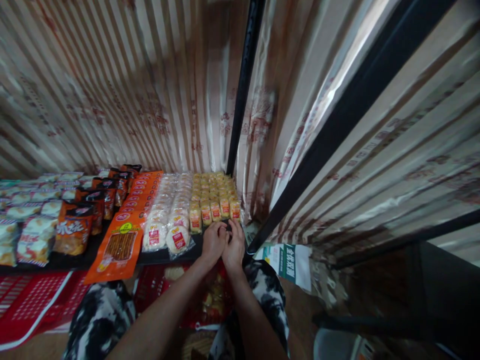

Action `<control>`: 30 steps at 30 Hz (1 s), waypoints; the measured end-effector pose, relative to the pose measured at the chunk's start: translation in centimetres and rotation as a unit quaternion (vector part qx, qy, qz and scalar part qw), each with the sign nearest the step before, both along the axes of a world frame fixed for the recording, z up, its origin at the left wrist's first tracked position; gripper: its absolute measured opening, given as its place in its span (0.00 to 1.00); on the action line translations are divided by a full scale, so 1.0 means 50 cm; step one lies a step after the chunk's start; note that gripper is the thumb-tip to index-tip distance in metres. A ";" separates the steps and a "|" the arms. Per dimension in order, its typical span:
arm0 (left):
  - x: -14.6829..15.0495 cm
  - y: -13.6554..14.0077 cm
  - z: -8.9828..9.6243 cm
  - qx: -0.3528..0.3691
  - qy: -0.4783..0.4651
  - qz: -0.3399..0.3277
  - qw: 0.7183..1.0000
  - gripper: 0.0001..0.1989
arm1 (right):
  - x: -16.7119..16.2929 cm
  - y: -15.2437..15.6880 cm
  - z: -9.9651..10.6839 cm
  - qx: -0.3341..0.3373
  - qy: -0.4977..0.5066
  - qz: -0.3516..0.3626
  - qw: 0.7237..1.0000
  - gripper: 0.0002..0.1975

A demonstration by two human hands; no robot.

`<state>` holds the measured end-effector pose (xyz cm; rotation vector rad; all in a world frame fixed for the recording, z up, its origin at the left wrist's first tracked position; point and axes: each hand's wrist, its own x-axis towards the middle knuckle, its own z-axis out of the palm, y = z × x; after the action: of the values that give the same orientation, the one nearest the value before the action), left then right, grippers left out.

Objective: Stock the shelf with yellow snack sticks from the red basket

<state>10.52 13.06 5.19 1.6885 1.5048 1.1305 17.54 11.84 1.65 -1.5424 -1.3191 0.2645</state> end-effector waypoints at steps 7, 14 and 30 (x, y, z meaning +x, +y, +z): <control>-0.040 -0.065 -0.027 -0.006 -0.016 -0.009 1.000 0.12 | -0.021 -0.035 0.008 -0.012 -0.016 0.041 0.999 0.18; -0.090 -0.119 -0.043 0.028 0.006 -0.011 1.000 0.11 | -0.047 -0.084 0.008 -0.024 -0.041 0.121 0.992 0.13; -0.216 -0.210 -0.219 -0.320 0.154 -0.115 0.928 0.09 | -0.095 -0.109 -0.107 -0.394 -0.301 0.442 0.747 0.09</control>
<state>-0.27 2.58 -5.77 1.5475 1.5772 0.2005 12.79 6.40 -3.71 -1.5758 -2.6785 1.1110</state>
